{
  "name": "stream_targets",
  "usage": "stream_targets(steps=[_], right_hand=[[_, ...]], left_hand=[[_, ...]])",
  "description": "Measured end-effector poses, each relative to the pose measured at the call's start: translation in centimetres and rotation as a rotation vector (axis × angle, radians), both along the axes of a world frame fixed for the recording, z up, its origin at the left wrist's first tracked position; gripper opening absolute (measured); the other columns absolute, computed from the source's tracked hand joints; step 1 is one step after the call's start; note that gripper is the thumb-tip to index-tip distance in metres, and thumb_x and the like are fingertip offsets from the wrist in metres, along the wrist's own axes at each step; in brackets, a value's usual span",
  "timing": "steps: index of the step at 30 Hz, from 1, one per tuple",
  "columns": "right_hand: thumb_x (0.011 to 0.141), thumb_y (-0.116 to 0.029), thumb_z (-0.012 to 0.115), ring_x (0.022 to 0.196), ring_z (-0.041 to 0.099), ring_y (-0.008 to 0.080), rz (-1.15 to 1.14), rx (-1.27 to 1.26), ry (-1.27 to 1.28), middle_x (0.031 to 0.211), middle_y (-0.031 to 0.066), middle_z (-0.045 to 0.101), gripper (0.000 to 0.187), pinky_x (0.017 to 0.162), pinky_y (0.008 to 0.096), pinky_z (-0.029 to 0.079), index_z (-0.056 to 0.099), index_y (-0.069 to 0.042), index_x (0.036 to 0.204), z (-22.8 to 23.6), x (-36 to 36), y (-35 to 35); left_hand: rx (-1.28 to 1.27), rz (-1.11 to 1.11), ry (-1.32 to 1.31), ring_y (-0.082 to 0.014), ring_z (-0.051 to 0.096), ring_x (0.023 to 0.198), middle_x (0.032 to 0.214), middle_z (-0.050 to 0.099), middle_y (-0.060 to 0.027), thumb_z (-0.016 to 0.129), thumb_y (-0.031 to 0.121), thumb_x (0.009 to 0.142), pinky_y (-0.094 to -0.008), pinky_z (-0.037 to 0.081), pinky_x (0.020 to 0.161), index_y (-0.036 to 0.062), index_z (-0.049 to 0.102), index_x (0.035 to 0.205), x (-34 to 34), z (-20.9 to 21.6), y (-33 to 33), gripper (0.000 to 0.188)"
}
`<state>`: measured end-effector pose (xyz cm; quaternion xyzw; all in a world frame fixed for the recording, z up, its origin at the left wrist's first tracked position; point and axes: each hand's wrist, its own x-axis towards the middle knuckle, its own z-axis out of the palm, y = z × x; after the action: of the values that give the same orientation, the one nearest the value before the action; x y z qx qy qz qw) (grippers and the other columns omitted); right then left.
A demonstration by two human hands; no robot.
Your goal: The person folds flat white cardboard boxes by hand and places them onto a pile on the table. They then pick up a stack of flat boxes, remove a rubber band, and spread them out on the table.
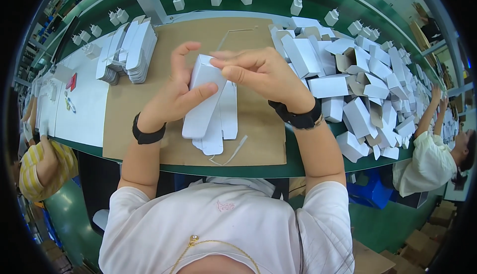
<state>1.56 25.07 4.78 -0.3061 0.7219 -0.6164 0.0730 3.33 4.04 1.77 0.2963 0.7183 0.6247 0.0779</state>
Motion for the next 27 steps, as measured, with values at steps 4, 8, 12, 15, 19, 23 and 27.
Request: stream_targets(steps=[4, 8, 12, 15, 19, 23, 27], right_hand=[[0.078, -0.008, 0.067, 0.09, 0.059, 0.0139, 0.008, 0.073, 0.297, 0.11, 0.0142, 0.062, 0.024, 0.075, 0.0238, 0.047, 0.066, -0.001, 0.102, -0.7, 0.4, 0.2], [0.072, -0.002, 0.071, 0.089, 0.059, 0.0143, -0.161, 0.12, 0.093, 0.103, 0.0087, 0.063, 0.029, 0.073, 0.0234, 0.048, 0.065, -0.004, 0.1, 1.1, 2.6, 0.2], [0.073, -0.003, 0.069, 0.088, 0.059, 0.0137, -0.888, 0.324, 0.683, 0.104, 0.007, 0.063, 0.028, 0.071, 0.0245, 0.049, 0.065, -0.005, 0.1, 4.3, 4.7, 5.4], [0.066, -0.004, 0.07, 0.078, 0.06, 0.0229, -1.43, 0.537, 1.063, 0.095, 0.0102, 0.064, 0.028, 0.067, 0.03, 0.049, 0.066, -0.008, 0.094, 5.5, 4.4, 12.9], [0.071, -0.006, 0.07, 0.089, 0.061, 0.0245, -1.557, 1.086, 1.186, 0.103, 0.011, 0.063, 0.021, 0.075, 0.0308, 0.049, 0.067, -0.007, 0.092, 3.2, 3.9, 17.7], [0.07, -0.008, 0.071, 0.092, 0.059, 0.0275, -1.144, 0.691, 0.989, 0.1, 0.013, 0.064, 0.017, 0.077, 0.0326, 0.048, 0.068, -0.007, 0.087, 0.8, 3.2, 12.7], [0.07, -0.008, 0.071, 0.09, 0.06, 0.0273, -0.889, 0.551, 0.878, 0.097, 0.0129, 0.065, 0.016, 0.075, 0.033, 0.048, 0.068, -0.006, 0.086, 0.1, 2.9, 8.7]], left_hand=[[-0.032, 0.001, 0.047, -0.0164, 0.051, 0.089, 0.106, 0.045, -0.0146, 0.062, 0.024, 0.084, -0.0302, 0.043, 0.077, 0.0068, 0.008, 0.131, -0.3, 0.0, 0.4, 0.074], [-0.009, -0.053, -0.014, -0.0216, 0.055, 0.089, 0.104, 0.05, -0.0185, 0.068, 0.025, 0.08, -0.0328, 0.045, 0.078, 0.0049, 0.013, 0.131, 0.3, 0.3, 0.6, 0.078], [-0.706, 0.413, 0.173, -0.0307, 0.06, 0.083, 0.092, 0.058, -0.023, 0.075, 0.028, 0.07, -0.0352, 0.048, 0.074, -0.0015, 0.029, 0.128, 0.9, 1.1, 0.3, 0.08], [-0.869, 0.446, -0.04, -0.0318, 0.061, 0.075, 0.081, 0.06, -0.0211, 0.076, 0.028, 0.067, -0.0351, 0.049, 0.069, -0.0051, 0.037, 0.126, 1.8, -0.7, 0.1, 0.078], [-0.758, 0.382, -0.141, -0.0263, 0.06, 0.066, 0.071, 0.059, -0.0153, 0.075, 0.021, 0.067, -0.0336, 0.049, 0.06, -0.0077, 0.044, 0.122, 2.2, -1.7, 0.0, 0.07], [-0.65, 0.42, -0.199, -0.0214, 0.058, 0.062, 0.069, 0.057, -0.0113, 0.075, 0.016, 0.066, -0.0314, 0.047, 0.056, -0.0079, 0.052, 0.111, 2.2, -2.3, -0.2, 0.055], [-0.506, 0.479, -0.285, -0.017, 0.057, 0.059, 0.066, 0.057, -0.0075, 0.073, 0.013, 0.067, -0.0278, 0.046, 0.053, -0.0067, 0.057, 0.092, 2.2, -4.0, -1.4, 0.036]])
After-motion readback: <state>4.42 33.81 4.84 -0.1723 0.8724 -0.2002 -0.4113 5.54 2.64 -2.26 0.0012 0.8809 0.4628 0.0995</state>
